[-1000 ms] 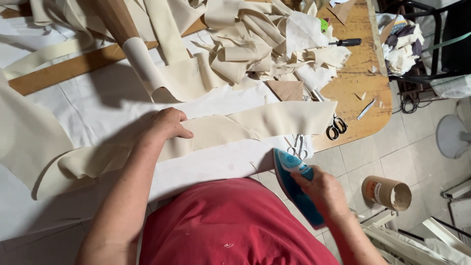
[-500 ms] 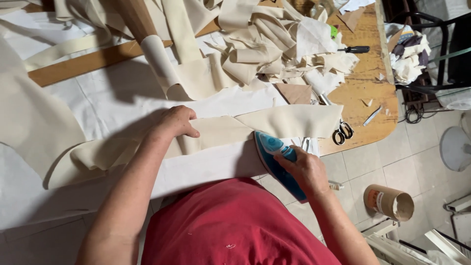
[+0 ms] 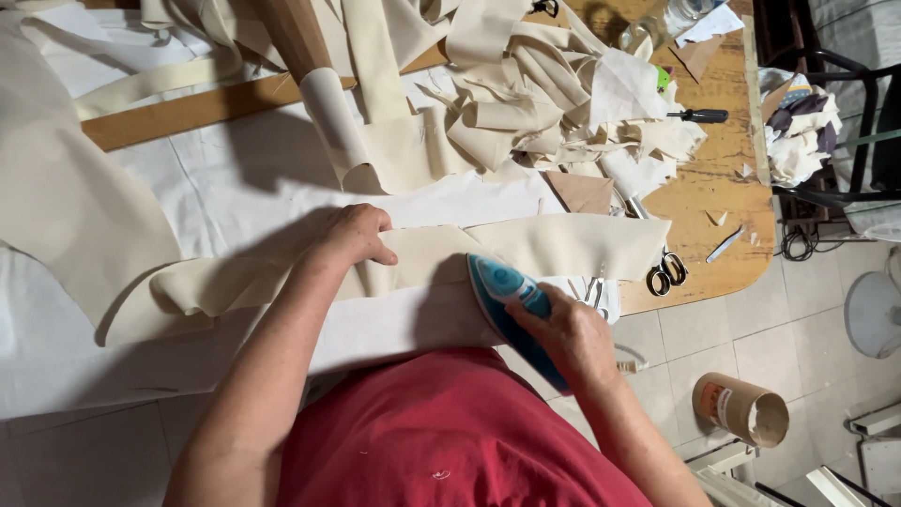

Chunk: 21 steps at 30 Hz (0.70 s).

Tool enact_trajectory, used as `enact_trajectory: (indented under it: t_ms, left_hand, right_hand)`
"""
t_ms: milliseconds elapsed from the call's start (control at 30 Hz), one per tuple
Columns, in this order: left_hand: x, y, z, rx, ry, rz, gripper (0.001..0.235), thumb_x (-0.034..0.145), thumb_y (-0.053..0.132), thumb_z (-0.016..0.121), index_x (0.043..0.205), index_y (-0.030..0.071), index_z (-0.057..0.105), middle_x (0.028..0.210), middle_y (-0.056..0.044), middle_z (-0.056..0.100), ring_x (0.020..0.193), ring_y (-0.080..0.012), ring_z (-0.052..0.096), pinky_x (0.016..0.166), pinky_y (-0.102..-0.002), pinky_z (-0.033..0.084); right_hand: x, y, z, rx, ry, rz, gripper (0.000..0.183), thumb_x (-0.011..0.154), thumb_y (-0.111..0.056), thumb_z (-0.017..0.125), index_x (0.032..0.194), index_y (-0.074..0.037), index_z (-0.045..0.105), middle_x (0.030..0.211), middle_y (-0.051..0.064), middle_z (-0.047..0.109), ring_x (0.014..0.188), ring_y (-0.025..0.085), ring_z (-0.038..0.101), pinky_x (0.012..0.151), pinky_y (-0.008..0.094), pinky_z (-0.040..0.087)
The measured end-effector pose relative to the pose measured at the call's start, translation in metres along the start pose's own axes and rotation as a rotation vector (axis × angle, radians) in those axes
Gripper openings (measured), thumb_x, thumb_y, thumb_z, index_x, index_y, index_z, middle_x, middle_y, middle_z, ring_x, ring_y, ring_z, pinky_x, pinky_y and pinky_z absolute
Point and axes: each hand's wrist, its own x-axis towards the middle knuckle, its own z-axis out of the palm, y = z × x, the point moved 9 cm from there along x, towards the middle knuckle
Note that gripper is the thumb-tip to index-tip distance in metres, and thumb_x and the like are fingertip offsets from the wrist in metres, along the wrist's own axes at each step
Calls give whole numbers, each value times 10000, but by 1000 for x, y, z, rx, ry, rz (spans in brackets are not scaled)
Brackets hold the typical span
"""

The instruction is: A person irons and cuts fabric scraps on a work table to prepare them for sewing.

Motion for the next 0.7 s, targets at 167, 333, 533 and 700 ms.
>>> enact_trajectory:
  t_ms: [167, 333, 533, 700]
  left_hand:
    - [12, -4, 4, 9, 24, 48, 312, 560, 277, 752, 847, 164, 704, 812, -73, 672, 887, -255, 636, 757, -331, 473]
    - [13, -3, 4, 24, 31, 58, 301, 548, 261, 758, 822, 152, 701, 781, -79, 662, 858, -258, 638, 741, -332, 473]
    - [23, -28, 10, 134, -12, 66, 394, 502, 383, 785, 852, 217, 710, 798, -36, 677, 872, -227, 644, 758, -331, 482]
    - [-34, -70, -36, 147, 3, -22, 428, 500, 368, 786, 882, 190, 707, 838, -55, 696, 900, -240, 647, 788, -362, 485]
  right_hand:
    - [45, -1, 9, -66, -2, 20, 522, 740, -559, 584, 1086, -170, 611, 894, 128, 677, 912, 322, 633, 791, 419, 496]
    - [59, -24, 19, -51, -42, -17, 544, 707, -573, 596, 1112, -210, 604, 923, 116, 674, 956, 307, 619, 833, 424, 486]
    - [61, -32, 31, -147, -109, -82, 574, 692, -620, 579, 1134, -254, 581, 939, 75, 671, 969, 271, 617, 841, 393, 489]
    - [66, -33, 21, -119, -52, -112, 560, 681, -643, 596, 1094, -264, 612, 915, 64, 678, 941, 275, 625, 801, 405, 490]
